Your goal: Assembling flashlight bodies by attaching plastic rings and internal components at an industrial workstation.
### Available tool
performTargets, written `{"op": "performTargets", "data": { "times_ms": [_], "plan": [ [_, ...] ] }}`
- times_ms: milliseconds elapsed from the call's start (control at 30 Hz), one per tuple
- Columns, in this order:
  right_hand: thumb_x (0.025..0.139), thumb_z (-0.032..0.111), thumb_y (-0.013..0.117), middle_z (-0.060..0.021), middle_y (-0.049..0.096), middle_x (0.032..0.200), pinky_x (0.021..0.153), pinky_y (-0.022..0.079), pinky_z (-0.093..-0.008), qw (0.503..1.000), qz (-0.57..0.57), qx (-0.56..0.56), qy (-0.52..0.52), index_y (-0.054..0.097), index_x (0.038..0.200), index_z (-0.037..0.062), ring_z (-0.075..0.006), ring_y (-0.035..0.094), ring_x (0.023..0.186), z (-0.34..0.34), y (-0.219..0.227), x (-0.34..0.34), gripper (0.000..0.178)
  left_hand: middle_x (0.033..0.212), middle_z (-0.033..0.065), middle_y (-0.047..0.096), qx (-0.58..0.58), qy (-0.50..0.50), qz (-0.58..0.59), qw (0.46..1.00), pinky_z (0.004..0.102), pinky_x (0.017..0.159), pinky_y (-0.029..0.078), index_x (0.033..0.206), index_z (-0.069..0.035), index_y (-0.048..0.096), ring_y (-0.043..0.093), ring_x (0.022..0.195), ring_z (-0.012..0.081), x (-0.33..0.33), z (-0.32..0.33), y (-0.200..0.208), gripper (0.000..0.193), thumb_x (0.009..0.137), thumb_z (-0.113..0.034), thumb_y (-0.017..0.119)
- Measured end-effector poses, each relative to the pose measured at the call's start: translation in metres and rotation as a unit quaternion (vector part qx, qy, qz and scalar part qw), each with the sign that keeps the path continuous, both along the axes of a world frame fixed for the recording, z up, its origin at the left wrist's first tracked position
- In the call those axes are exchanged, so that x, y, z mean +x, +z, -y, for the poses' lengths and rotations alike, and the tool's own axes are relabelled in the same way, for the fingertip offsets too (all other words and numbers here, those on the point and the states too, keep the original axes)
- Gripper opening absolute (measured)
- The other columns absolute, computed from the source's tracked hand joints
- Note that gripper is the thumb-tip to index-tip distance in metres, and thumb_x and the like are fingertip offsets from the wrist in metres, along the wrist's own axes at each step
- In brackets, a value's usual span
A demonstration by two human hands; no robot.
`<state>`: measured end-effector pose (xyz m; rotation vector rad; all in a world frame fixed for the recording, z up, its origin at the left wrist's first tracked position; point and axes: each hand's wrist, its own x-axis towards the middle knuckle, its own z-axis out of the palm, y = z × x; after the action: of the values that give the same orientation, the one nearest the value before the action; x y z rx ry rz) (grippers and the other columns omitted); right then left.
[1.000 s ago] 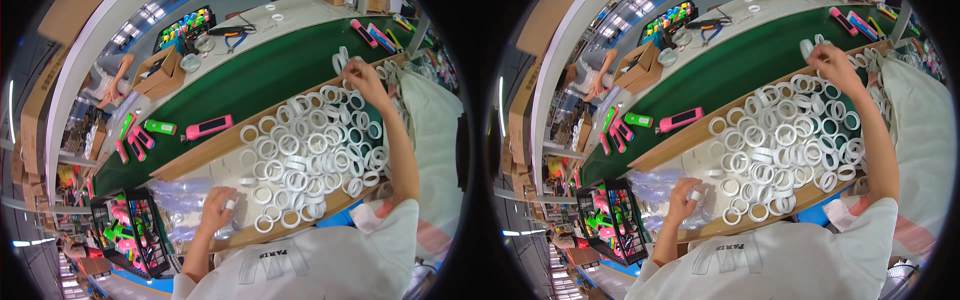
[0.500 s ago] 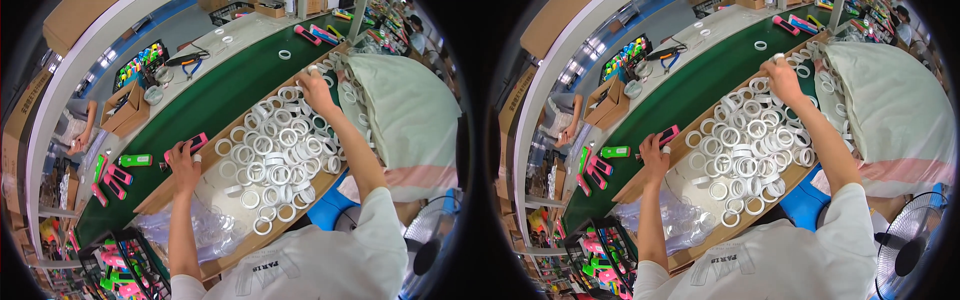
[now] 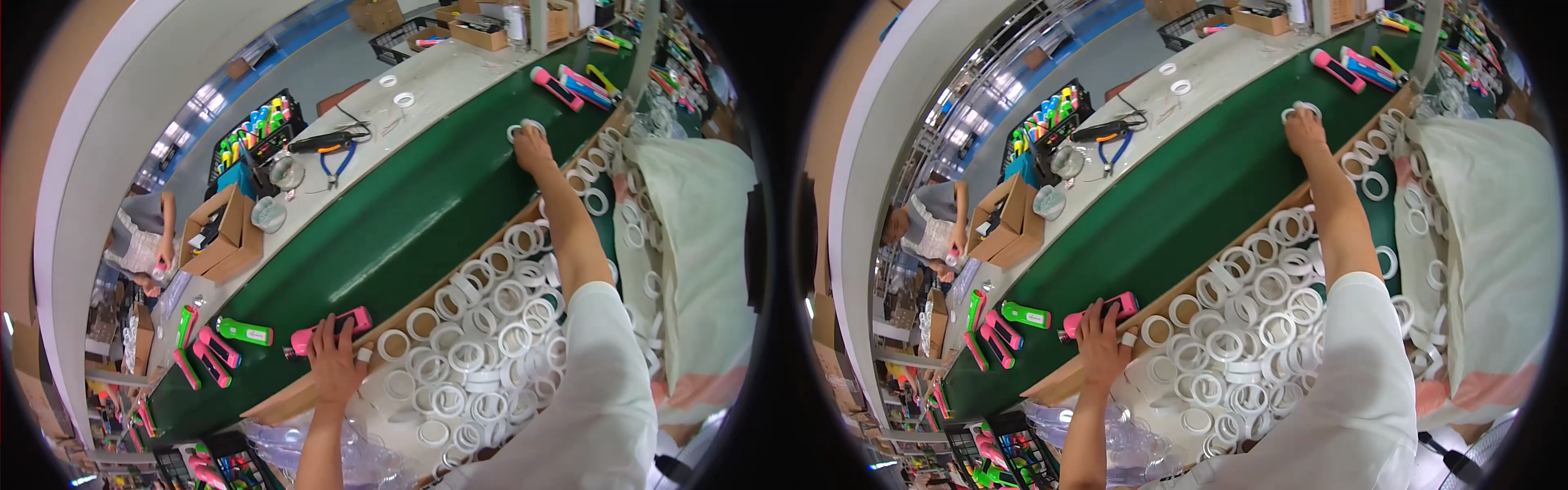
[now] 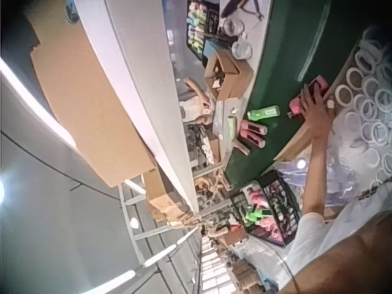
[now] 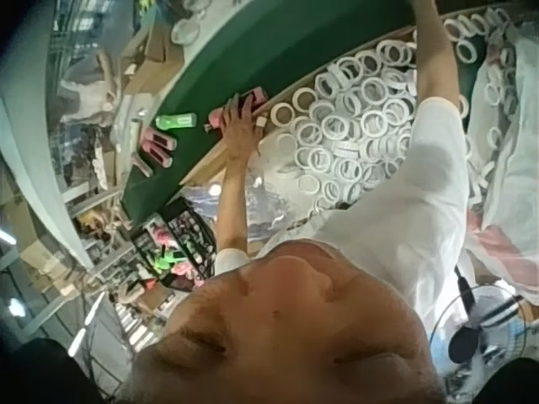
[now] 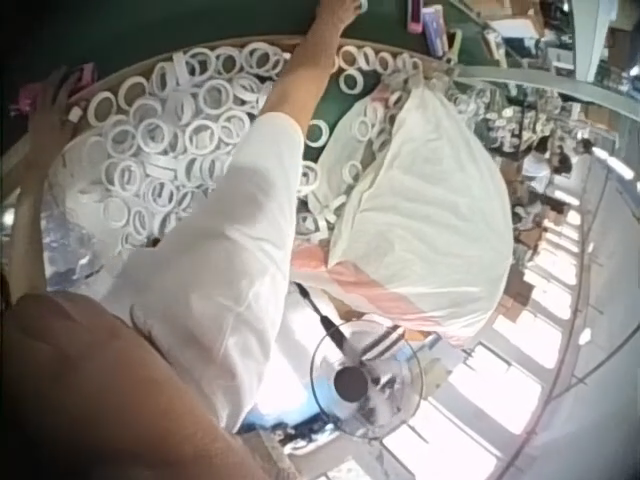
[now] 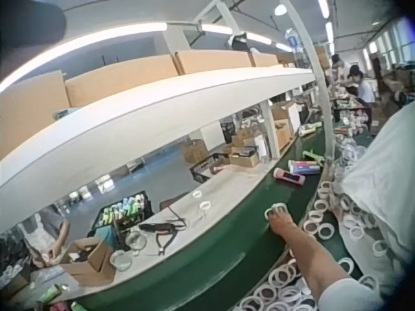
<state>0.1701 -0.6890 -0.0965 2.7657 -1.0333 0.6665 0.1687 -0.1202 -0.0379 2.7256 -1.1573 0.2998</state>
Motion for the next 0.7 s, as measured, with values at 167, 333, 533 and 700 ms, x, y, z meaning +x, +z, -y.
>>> {"op": "performTargets", "data": {
  "times_ms": [167,333,533,700],
  "plan": [
    [0.083,0.007,0.053,-0.0122,0.059,0.109,0.085,0.050,-0.0433,0.993,-0.104,-0.053,0.036,0.066,0.092,0.0053,-0.0290,0.059,0.101,-0.009,0.014,0.011,0.017,0.137,0.0170,0.045,0.006,0.009,-0.014,1.000,0.0524,0.102,0.030,0.130,-0.016,0.052,0.041,0.126,0.0363,0.002,-0.001,0.004,0.057,0.079,-0.038,0.066],
    [0.078,0.007,0.063,-0.0172,0.059,0.095,0.081,0.048,-0.0429,0.947,0.092,-0.011,0.309,0.060,0.083,0.0043,-0.0358,0.056,0.093,-0.116,0.079,-0.028,0.007,0.139,0.0153,0.044,-0.004,-0.012,-0.012,1.000,0.0494,0.105,0.029,0.132,-0.018,0.051,0.040,0.128,0.0335,0.007,-0.002,0.003,0.059,0.079,-0.039,0.066],
    [0.072,0.006,0.069,-0.0126,0.058,0.096,0.075,0.049,-0.0407,0.812,-0.081,0.079,0.572,0.062,0.088,0.0027,-0.0308,0.058,0.090,-0.321,0.147,-0.149,0.017,0.138,0.0145,0.046,-0.033,-0.024,0.025,0.999,0.0498,0.101,0.034,0.130,-0.015,0.053,0.043,0.126,0.0340,0.009,-0.016,-0.002,0.055,0.083,-0.043,0.062],
    [0.071,0.008,0.071,-0.0105,0.056,0.092,0.077,0.047,-0.0394,0.856,-0.066,0.028,0.512,0.064,0.085,0.0026,-0.0292,0.056,0.092,-0.387,0.145,-0.207,0.017,0.125,0.0193,0.055,-0.268,-0.124,-0.148,0.944,0.0440,0.099,0.040,0.125,-0.008,0.055,0.052,0.116,0.0360,0.015,-0.041,0.006,0.044,0.087,-0.028,0.062]
  ]
}}
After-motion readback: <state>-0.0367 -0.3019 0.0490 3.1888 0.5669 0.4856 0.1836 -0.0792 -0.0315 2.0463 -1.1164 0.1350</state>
